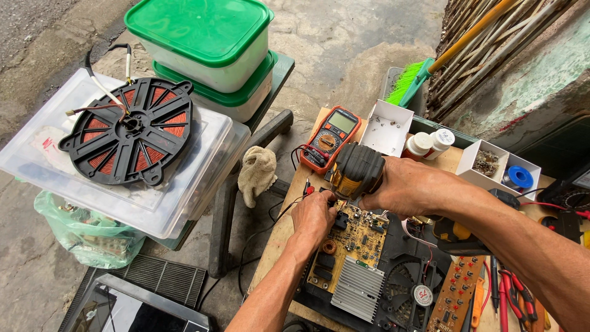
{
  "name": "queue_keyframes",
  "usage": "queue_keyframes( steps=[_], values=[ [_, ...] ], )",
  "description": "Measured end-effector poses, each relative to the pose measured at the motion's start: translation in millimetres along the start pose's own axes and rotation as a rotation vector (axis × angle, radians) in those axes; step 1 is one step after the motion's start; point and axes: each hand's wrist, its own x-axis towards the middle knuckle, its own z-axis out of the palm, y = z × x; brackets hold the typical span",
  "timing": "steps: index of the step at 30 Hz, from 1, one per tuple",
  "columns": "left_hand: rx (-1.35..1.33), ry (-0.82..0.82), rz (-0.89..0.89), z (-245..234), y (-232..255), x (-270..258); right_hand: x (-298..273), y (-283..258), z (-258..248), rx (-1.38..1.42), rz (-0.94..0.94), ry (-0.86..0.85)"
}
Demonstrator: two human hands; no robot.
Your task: The person uses a power drill to remove screws from a circuit board attached to a black plastic housing. They then lift the circuit board, flip it over to inspect the green underside, and use a magnifying glass to examine the components on the board.
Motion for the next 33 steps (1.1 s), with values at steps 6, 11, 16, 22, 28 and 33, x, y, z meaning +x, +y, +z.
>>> queue_keyframes(
  steps=[6,11,16,22,28,33],
  values=[
    [-0.024,-0.026,-0.011,-4.8,1.4,0.3,-14.5,-9.0,-3.8,0.042,0.008,0.015],
    [-0.013,-0.042,-0.008,-3.5,-2.1,5.3,-25.9,-15.4,-3.5,0.104,0.033,0.038],
    [-0.028,-0.037,0.001,-2.6,-2.3,9.4,-39.5,-15.3,-3.0,0.166,0.057,0.063],
    [0.042,-0.012,0.015,-6.5,8.3,4.0,-59.4,-12.9,-2.4,0.253,0.096,0.103],
    [0.098,0.1,0.098,18.7,-7.2,14.9,-86.7,27.4,-1.0,0.338,0.122,0.147],
    [0.258,0.333,0.415,39.6,-24.5,19.6,-136.6,55.8,-9.1,0.676,0.366,0.299]
  ],
)
